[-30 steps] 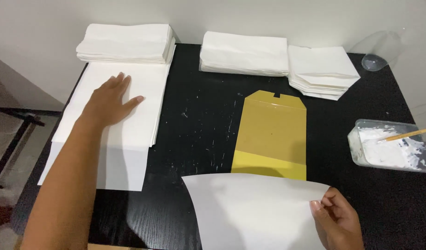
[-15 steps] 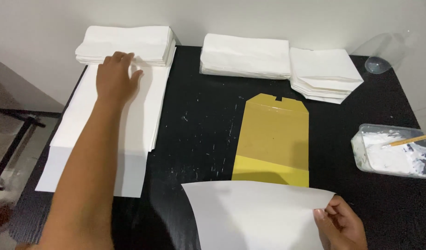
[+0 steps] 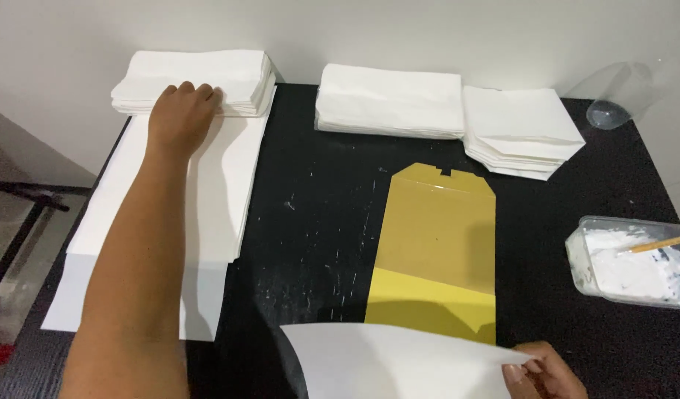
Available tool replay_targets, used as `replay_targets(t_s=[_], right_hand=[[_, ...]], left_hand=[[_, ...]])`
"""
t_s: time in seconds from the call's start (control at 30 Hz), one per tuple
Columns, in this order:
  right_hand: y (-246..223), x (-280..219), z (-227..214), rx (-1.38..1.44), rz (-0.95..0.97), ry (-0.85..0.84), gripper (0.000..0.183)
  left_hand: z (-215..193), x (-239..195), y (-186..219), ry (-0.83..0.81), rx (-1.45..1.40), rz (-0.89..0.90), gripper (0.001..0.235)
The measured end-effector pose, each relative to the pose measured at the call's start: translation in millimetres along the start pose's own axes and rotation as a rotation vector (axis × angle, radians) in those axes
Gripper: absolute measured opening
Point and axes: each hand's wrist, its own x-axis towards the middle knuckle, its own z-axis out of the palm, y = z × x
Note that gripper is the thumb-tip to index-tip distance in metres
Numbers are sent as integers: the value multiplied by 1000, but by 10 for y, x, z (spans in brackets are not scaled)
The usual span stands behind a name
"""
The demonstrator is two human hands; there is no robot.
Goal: Gluing a sheet of paper onto a cardboard template using a brush and liquid glue.
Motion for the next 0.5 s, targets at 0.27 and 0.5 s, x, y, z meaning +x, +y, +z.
replay_targets(t_s=[0.27, 0.5], right_hand=[[-242, -10, 125, 171, 64, 45, 7], [-247, -21, 69, 143, 184, 63, 4]], left_hand=[[56, 9, -21, 33, -35, 38, 21], [-100, -66, -27, -2, -206, 34, 13]])
